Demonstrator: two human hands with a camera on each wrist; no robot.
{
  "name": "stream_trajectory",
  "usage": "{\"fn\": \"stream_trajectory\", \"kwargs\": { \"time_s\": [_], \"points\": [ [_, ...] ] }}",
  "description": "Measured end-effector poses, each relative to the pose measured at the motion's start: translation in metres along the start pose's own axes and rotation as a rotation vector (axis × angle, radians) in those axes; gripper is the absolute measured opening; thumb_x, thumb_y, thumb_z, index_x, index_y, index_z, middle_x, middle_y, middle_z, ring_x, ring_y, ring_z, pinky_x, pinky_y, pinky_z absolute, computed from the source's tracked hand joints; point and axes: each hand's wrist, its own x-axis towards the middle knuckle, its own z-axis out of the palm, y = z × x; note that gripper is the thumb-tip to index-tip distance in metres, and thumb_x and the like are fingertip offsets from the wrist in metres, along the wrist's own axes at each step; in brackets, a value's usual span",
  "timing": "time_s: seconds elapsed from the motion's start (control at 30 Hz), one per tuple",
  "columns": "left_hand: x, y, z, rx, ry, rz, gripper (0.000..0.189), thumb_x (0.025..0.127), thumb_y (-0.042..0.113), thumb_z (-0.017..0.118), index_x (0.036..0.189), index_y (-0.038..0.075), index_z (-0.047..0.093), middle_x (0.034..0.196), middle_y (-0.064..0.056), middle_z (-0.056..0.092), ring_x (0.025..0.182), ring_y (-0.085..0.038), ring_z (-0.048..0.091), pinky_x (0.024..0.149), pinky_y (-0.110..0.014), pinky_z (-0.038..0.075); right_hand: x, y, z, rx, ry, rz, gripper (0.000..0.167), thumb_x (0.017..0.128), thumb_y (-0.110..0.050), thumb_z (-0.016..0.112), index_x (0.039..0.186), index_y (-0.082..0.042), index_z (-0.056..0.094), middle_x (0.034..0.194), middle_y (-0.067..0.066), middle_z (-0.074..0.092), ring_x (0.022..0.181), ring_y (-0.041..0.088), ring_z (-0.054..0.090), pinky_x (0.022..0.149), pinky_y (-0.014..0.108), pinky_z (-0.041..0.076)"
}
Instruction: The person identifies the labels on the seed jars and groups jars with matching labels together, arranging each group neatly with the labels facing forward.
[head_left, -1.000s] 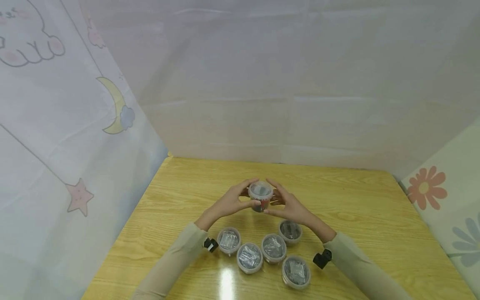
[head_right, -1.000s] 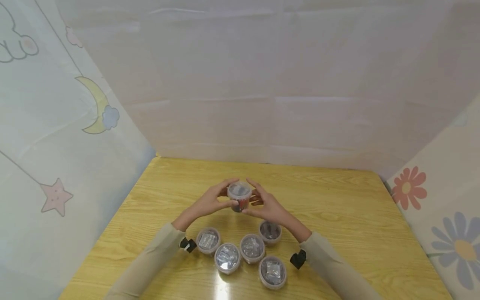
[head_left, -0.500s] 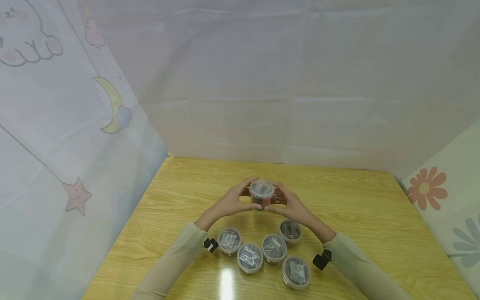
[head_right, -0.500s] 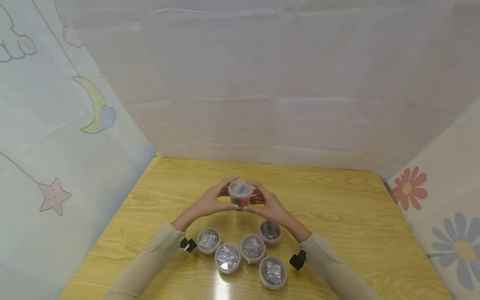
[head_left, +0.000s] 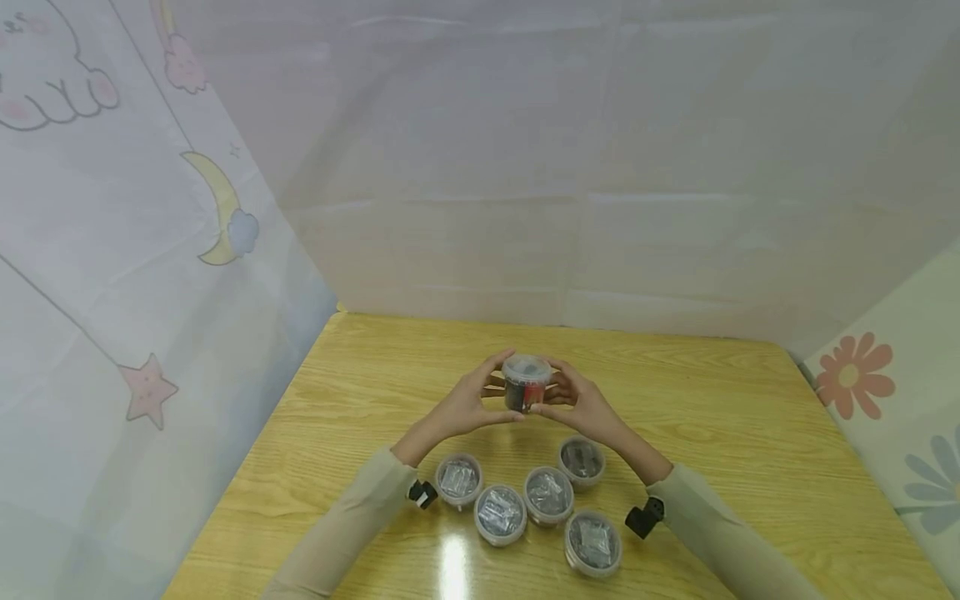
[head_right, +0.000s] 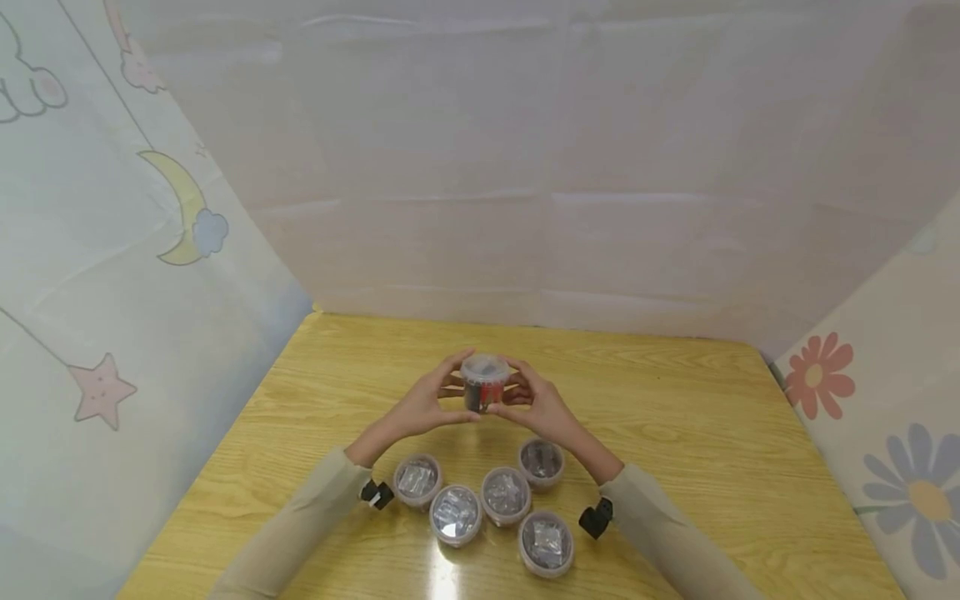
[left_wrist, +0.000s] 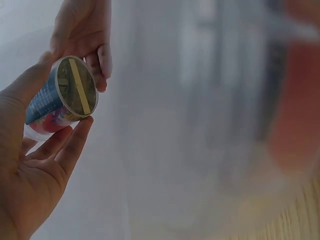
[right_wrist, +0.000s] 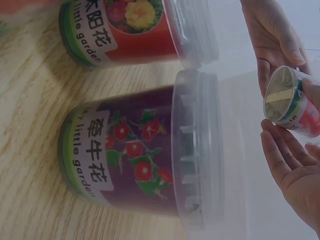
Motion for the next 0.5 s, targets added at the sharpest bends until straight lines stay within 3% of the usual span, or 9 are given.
{"fn": "stream_trajectory", "kwargs": {
  "time_s": [0.5],
  "points": [
    [0.0013,-0.0026,-0.0013,-0.035,0.011,-0.003,0.091,0.077,0.03,0.075,0.148,0.03,0.018,0.127,-0.009,0.044,0.107,-0.024,0.058,0.089,-0.03,0.051,0.002,0.0005,0.0017,0.02,-0.003,0.019,0.073,0.083,-0.006,0.068,0.143,-0.002,0.027,0.115,0.019,0.057,0.098,0.036,0.061,0.082,0.041,0.054]
  ]
}}
